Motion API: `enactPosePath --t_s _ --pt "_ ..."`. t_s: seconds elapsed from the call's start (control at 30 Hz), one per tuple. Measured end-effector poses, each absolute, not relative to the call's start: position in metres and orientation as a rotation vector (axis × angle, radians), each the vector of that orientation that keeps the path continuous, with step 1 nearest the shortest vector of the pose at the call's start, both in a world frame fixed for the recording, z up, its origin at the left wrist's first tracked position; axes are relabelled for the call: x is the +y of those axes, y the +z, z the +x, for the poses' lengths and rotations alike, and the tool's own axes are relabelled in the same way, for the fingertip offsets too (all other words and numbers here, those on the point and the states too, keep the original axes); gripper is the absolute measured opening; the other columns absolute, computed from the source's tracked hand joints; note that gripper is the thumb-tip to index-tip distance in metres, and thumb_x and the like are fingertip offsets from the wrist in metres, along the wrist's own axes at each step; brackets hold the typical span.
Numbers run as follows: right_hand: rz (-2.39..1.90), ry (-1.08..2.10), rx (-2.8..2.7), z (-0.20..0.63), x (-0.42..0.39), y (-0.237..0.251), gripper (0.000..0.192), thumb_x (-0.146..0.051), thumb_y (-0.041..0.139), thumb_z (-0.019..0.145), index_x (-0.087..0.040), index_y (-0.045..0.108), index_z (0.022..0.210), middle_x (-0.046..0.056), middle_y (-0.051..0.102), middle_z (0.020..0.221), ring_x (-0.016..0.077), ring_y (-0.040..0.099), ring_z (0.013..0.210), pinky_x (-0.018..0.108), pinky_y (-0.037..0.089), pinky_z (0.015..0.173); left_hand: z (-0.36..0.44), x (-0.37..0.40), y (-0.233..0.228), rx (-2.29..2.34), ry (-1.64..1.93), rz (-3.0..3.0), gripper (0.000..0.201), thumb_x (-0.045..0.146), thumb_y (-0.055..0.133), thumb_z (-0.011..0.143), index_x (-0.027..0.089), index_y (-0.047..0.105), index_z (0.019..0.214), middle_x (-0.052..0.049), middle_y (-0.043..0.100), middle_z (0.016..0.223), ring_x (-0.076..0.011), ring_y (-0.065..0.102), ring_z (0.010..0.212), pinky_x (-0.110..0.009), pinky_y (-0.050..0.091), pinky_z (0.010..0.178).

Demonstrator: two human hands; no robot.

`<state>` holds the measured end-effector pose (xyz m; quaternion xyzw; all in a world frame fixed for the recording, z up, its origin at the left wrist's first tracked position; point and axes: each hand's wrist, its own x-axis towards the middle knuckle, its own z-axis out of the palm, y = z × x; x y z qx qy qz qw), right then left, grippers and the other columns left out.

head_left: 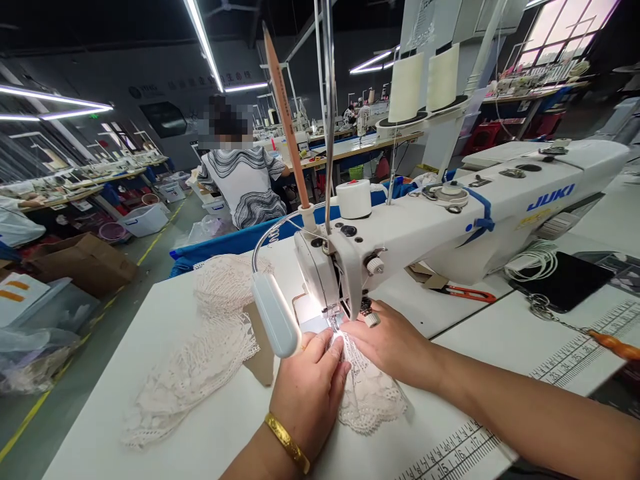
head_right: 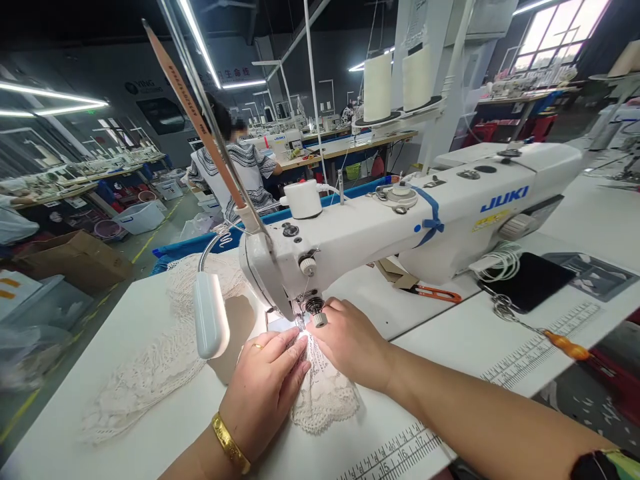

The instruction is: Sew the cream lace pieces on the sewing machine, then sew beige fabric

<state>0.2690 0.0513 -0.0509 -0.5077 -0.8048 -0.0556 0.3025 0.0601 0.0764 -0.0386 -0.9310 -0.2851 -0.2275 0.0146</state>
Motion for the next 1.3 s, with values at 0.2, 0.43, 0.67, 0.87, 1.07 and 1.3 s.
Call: enactPosePath --t_s 0.2,0.43,0.67,0.87,1.07,1.3 --pt "-1.359 -0.131 -2.121 0.268 0.053 -0.051 0.022 0.000 0.054 0.084 -0.020 0.056 0.075 0.000 0.050 0.072 0.0193 0.042 0.076 0.030 0.032 0.068 0.061 0.078 -0.039 -0.868 -0.719 -2.880 0.022 0.017 0.056 0.100 0.017 0.074 0.113 -0.009 0.078 0.121 -0.0284 0.069 0.095 -0.041 0.059 0.076" --pt "-1.402 0.090 -2.219 0.277 0.045 -0.042 0.017 -0.008 0.059 0.095 -0.020 0.066 0.084 0.004 0.065 0.088 0.0228 0.051 0.087 0.033 0.040 0.076 0.051 0.077 -0.034 -0.898 -0.616 -2.986 0.031 0.025 0.065 0.097 0.019 0.070 0.128 -0.012 0.073 0.134 -0.0351 0.068 0.110 -0.050 0.058 0.083" --pt "-1.115 0.427 -2.477 0.295 0.030 -0.020 0.012 -0.034 0.073 0.097 -0.023 0.070 0.102 0.005 0.068 0.127 0.0279 0.057 0.107 0.044 0.041 0.096 0.039 0.075 -0.028 -0.845 -0.660 -3.279 0.010 0.026 0.056 0.101 0.024 0.066 0.098 -0.007 0.073 0.118 -0.0274 0.067 0.104 -0.043 0.054 0.085" --pt "-1.171 0.520 -2.064 0.282 0.039 -0.028 0.021 -0.028 0.047 0.108 -0.021 0.065 0.098 0.005 0.071 0.095 0.0231 0.061 0.092 0.039 0.044 0.089 0.063 0.086 -0.036 -1.279 -1.040 -3.258 0.018 0.020 0.038 0.099 0.024 0.049 0.085 -0.001 0.062 0.077 -0.0193 0.057 0.068 -0.031 0.048 0.062" --pt "-1.240 0.613 -1.807 0.270 0.039 -0.029 0.025 -0.037 0.049 0.106 -0.022 0.067 0.096 0.002 0.068 0.086 0.0207 0.062 0.083 0.033 0.045 0.079 0.068 0.086 -0.030 -1.576 -1.036 -3.303 0.021 0.020 0.045 0.084 0.025 0.063 0.092 -0.001 0.067 0.085 -0.0219 0.062 0.079 -0.034 0.053 0.071" --pt "-1.254 0.638 -1.772 0.270 0.040 -0.027 0.028 -0.040 0.049 0.105 -0.022 0.069 0.096 0.002 0.070 0.087 0.0212 0.062 0.083 0.034 0.046 0.081 0.066 0.094 -0.037 -1.445 -1.154 -3.179 0.018 0.027 0.053 0.087 0.021 0.063 0.073 -0.004 0.063 0.088 -0.0201 0.060 0.083 -0.031 0.049 0.076"
